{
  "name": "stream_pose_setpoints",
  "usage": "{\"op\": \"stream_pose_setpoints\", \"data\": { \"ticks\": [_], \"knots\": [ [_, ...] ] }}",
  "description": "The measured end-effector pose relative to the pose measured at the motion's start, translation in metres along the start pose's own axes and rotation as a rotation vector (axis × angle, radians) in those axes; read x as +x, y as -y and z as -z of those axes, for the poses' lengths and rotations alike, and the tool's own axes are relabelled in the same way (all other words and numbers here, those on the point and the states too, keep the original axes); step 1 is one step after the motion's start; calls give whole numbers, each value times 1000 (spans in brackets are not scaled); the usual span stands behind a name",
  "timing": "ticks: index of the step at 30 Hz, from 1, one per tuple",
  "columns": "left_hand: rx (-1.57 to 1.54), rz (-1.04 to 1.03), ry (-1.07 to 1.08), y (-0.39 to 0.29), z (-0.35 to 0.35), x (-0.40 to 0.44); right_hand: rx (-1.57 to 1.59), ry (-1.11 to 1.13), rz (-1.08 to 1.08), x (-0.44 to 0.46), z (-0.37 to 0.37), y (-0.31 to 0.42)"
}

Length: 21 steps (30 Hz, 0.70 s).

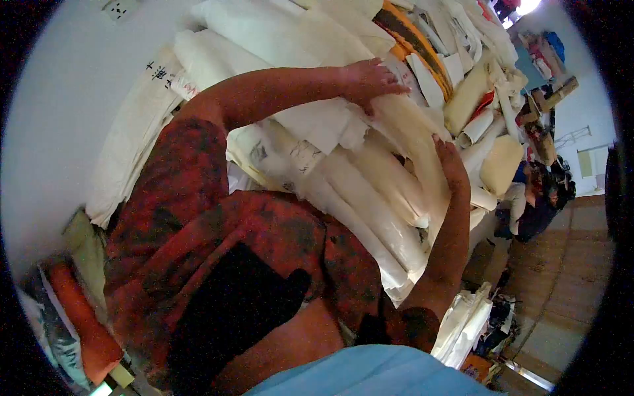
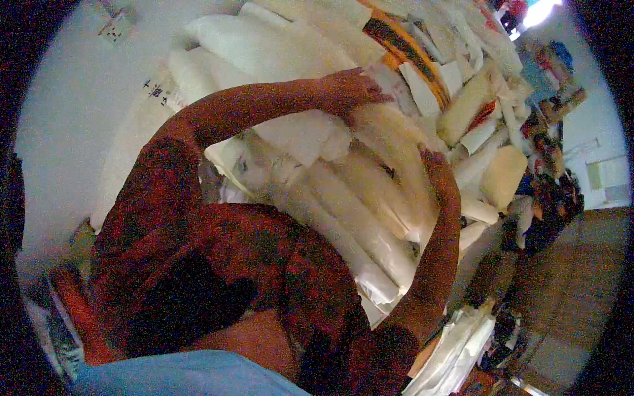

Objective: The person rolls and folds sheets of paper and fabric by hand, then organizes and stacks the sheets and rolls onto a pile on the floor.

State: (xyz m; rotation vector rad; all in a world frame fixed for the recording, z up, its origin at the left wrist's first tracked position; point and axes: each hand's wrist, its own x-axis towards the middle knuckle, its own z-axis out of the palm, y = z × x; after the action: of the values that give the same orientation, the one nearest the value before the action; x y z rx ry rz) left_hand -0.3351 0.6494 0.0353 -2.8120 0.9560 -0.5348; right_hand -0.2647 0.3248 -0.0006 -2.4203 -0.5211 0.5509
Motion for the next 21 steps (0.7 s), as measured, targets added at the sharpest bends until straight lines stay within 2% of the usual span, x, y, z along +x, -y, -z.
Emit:
{"op": "stream_pose_setpoints", "data": {
  "ticks": [2, 4, 7, 9, 10, 14, 16, 18, 20, 21],
  "knots": [
    [19, -30, 8, -1, -10, -2, 133, 48, -8, -3, 0, -6],
    [41, -11, 103, 6, -22, 6, 317, 144, -30, -8, 1, 3],
    [-88, 49, 219, 26, -9, 21, 123, 51, 241, -22, 7, 27],
    [-110, 68, 126, 33, 40, 27, -61, -77, 410, -41, 7, 51],
    [-35, 106, 162, 41, 49, 37, -141, -141, 457, -51, 5, 64],
    [114, -40, -186, 87, 76, 36, -312, -340, 401, -61, 5, 94],
    [189, -51, -211, 107, 96, 22, -395, -417, 427, -56, 10, 105],
    [219, 86, -65, 125, 109, 3, -498, -495, 473, -48, 12, 124],
    [202, 136, -157, 177, 93, -36, -558, -489, 453, -27, 5, 144],
    [232, 206, -93, 206, 76, -54, -549, -546, 577, -13, -5, 142]
  ]
}}
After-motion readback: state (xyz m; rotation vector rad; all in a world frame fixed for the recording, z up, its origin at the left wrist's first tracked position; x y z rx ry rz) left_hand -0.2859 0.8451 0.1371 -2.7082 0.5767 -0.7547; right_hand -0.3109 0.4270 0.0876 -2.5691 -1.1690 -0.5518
